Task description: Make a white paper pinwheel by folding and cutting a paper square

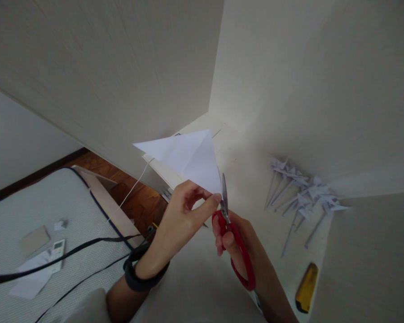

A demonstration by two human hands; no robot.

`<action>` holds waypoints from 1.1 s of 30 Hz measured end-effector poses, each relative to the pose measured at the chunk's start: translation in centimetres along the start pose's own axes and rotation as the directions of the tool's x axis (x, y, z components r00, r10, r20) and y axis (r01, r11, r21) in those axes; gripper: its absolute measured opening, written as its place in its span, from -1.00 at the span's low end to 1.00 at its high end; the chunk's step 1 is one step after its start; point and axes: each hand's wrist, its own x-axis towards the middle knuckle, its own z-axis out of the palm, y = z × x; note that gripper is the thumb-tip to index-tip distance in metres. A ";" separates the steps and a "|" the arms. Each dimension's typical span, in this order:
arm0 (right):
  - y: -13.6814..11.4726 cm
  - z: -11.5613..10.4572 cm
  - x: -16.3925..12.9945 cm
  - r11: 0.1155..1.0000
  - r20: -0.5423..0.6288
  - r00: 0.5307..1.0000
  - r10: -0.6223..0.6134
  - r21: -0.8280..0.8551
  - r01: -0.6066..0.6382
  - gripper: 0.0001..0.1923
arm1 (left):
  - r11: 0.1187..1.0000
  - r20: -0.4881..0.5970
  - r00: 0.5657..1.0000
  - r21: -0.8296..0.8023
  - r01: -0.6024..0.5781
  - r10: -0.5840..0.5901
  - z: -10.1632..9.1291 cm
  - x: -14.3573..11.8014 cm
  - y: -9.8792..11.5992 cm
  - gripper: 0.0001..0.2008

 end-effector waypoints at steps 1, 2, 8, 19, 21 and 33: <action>0.0 0.0 0.0 1.000 0.002 1.000 0.000 0.005 0.000 -0.29 | 1.000 0.004 1.000 0.000 -0.012 0.012 0.0 0.1 0.0 -0.86; 0.0 0.0 0.0 1.000 0.005 1.000 0.003 0.011 -0.003 -0.29 | 1.000 0.012 1.000 -0.001 -0.024 0.024 0.0 0.1 0.0 -0.85; 0.3 0.0 0.0 0.999 0.024 0.999 0.024 0.035 -0.025 -0.29 | 0.998 0.002 0.998 -0.016 -0.059 0.060 0.0 0.4 -0.2 -0.84; 0.3 0.2 0.0 1.000 0.003 1.000 0.027 0.005 -0.027 -0.29 | 0.991 -0.030 0.991 -0.002 -0.131 0.130 0.0 0.3 -0.4 -0.84; 0.3 0.2 0.1 1.000 0.002 1.000 0.025 0.002 -0.025 -0.29 | 0.991 -0.031 0.991 -0.001 -0.131 0.131 0.1 0.3 -0.3 -0.84; 0.4 0.3 -0.1 0.995 0.025 0.998 0.066 0.072 -0.067 -0.31 | 0.990 -0.042 0.989 -0.014 -0.142 0.142 0.1 0.3 -0.6 -0.83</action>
